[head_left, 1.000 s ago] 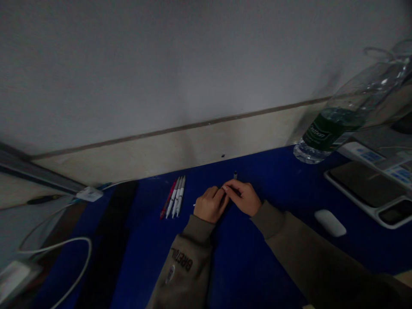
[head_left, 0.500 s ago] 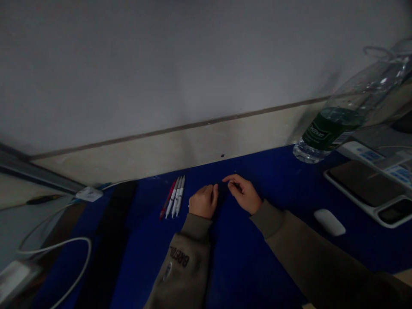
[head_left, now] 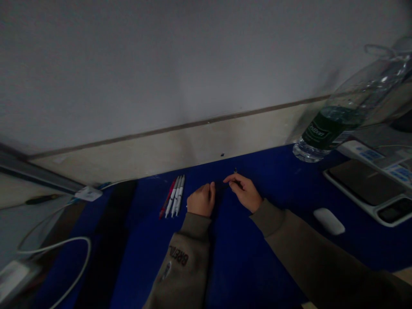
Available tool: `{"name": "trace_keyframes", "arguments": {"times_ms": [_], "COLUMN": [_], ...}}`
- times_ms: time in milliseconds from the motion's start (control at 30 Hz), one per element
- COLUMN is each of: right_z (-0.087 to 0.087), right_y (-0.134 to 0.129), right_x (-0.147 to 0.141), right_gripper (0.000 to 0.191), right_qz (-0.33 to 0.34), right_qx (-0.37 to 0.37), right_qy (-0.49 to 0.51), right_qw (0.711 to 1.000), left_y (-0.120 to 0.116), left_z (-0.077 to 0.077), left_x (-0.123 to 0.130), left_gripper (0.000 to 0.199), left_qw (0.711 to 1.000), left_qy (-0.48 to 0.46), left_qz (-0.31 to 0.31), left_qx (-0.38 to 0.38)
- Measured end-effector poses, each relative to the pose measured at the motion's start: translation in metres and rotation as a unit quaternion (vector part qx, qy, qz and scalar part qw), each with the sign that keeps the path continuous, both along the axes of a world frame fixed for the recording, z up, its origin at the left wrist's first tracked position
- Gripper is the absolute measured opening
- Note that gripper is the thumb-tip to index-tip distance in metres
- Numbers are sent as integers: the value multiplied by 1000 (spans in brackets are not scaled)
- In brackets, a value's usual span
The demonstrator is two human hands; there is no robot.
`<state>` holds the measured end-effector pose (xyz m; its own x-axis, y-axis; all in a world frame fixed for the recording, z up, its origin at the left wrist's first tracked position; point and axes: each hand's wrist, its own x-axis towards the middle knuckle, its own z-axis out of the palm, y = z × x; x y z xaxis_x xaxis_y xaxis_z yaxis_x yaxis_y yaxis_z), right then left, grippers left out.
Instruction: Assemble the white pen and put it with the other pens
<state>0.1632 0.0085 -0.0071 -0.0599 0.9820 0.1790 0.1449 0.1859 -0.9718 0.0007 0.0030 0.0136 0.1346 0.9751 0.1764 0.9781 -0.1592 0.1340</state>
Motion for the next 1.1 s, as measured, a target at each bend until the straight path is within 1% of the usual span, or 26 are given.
{"name": "trace_keyframes", "arguments": {"times_ms": [100,267,467,567,667,867,967,1100], "right_z": [-2,-3,-1,-2,-2,0,0,1], "right_y": [1,1,0,2,3,2,2,2], "right_x": [0,-1,1,1,1,1,1,2], "right_gripper": [21,21,21,20,21,19,19,20], "right_qz": [15,34,1,9,18,-25,-18,-5], "right_qx": [-16,-22,-20,-14,-18,-12,-12,-12], "right_qy": [14,40,33,21,32,30,14,39], "right_qw": [1000,998,999,1000,999,999,1000,999], "left_y": [0,-1,-1,0,0,1,1,0], "left_z": [1,2,3,3,3,2,1,2], "left_x": [0,2,1,1,1,1,1,2], "left_gripper": [42,41,41,41,41,41,41,41], "left_qw": [1000,1000,999,1000,1000,1000,1000,999], "left_qy": [5,7,10,12,13,14,15,16], "left_qz": [5,15,32,26,26,28,26,27], "left_qx": [-10,-4,0,-3,-4,-4,-6,-8]}}
